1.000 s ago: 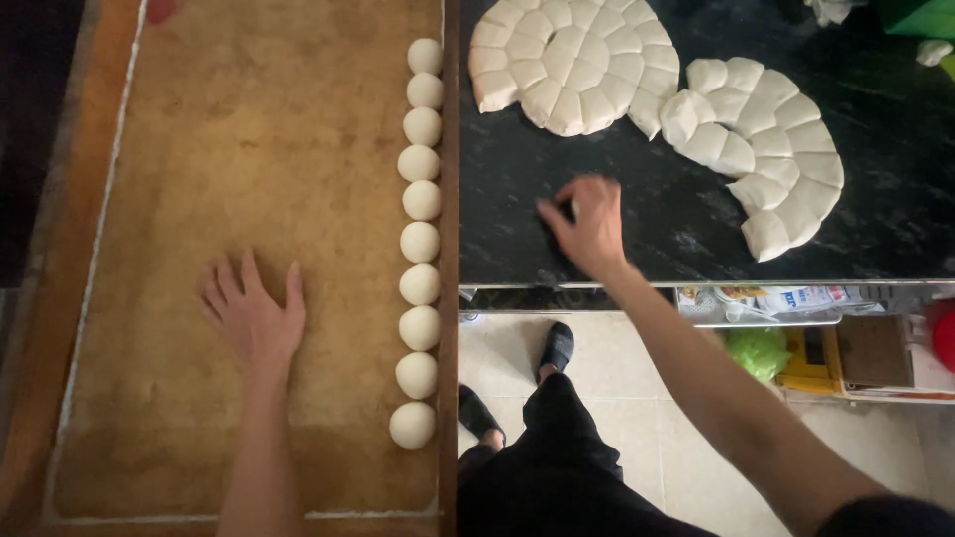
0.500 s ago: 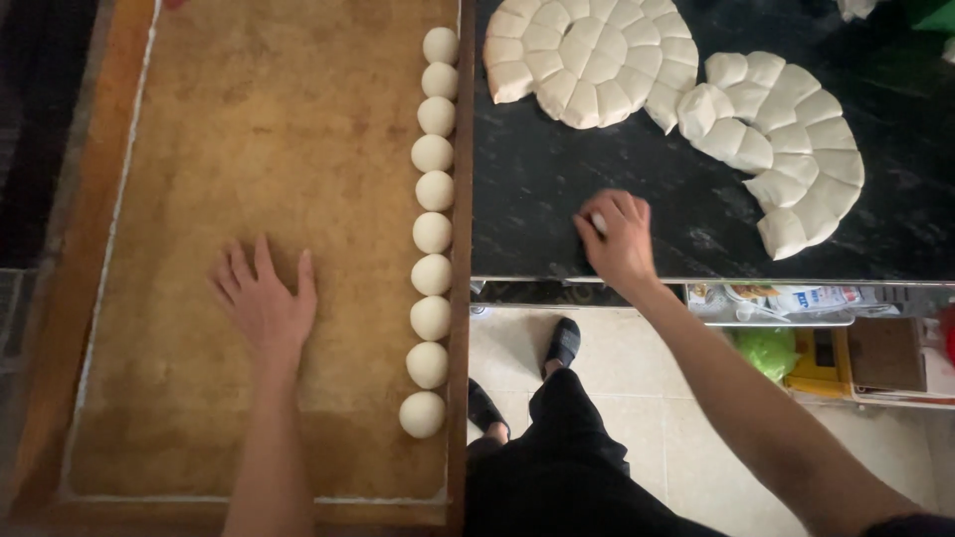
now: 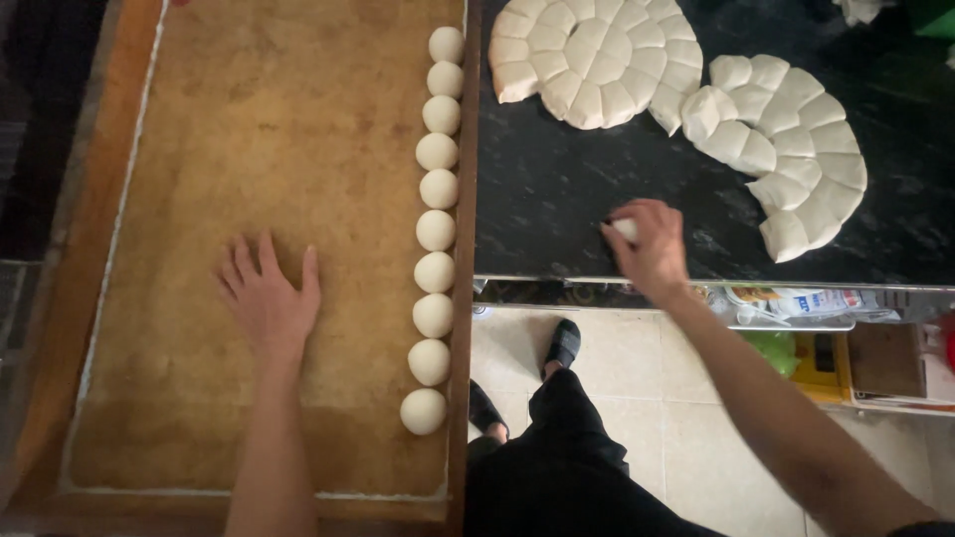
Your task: Shaping small pieces of dough into balls and arranging them on a wooden tray
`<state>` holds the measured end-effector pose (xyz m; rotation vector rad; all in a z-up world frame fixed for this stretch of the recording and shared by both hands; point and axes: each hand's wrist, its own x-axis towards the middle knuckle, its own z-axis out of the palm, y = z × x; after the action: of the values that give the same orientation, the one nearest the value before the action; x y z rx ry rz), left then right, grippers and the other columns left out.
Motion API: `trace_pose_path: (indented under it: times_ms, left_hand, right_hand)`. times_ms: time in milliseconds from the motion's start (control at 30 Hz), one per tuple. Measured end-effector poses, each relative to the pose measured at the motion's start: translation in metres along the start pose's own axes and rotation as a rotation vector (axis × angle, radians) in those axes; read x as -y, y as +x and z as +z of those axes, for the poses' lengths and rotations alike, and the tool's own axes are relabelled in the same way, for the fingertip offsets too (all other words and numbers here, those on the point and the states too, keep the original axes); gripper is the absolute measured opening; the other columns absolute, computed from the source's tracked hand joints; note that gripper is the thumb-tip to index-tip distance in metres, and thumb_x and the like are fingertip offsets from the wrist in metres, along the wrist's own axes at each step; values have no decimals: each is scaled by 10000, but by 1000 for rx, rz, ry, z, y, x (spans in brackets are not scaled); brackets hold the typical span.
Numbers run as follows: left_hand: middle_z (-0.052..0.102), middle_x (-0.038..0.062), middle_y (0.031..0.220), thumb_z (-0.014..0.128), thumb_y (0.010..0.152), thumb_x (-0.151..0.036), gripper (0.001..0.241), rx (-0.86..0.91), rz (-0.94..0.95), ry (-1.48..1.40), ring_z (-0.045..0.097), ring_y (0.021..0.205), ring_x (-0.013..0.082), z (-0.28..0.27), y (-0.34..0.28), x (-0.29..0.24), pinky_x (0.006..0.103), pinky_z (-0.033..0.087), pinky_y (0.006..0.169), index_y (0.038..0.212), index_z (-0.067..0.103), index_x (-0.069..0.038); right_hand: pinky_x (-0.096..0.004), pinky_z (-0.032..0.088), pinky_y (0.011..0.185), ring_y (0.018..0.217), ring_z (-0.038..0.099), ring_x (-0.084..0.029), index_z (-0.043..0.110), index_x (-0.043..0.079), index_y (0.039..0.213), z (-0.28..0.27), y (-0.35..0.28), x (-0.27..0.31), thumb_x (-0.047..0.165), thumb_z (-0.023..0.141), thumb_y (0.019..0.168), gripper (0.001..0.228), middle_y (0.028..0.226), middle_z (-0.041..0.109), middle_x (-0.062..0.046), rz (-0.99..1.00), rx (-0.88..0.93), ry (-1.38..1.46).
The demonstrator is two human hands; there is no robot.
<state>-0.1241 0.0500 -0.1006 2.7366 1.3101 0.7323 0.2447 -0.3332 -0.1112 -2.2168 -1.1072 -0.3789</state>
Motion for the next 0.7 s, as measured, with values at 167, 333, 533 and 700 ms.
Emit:
trace_pose_path:
  times_ms: [167,333,533,700]
  left_hand:
    - [503,301,1475,565,1073,-593,701,88,-50,-15,369,1452,476,-9,3,-5,656,295,1145,1469,592,-16]
    - [505,302,1482,550,1081,-623,720,112,-119,-6,377,1433,480,-11,4,-11,642,266,1162,1434,623,0]
    - [552,245,1460,505,1032,-604,680,34,-64,19,454,1356,451,-18,0,-8,593,264,1157,1401,614,-44]
    - [405,185,1599,417,1044,-657,724,153,-156,-47,296,1486,420,-7,2,-9,636,190,1208,1545,447,-135]
  right_hand:
    - [-405,421,915,945,650,-298,684,137,994,36,44,-114,247,869,925,226,960,662,-59,-45,-203,-131]
    - [-361,423,927,1064,657,-297,712,102,1023,33,28,-54,262,841,985,210,1097,679,-52,-57,-155,14]
    - [-412,529,802,981,681,-242,699,17,1357,-30,3,-8,244,920,840,606,1156,738,-152,336,232,42]
    - [-311,471,1003,1177,589,-205,665,76,1364,-65,31,161,205,833,870,537,1313,593,-125,76,674,413]
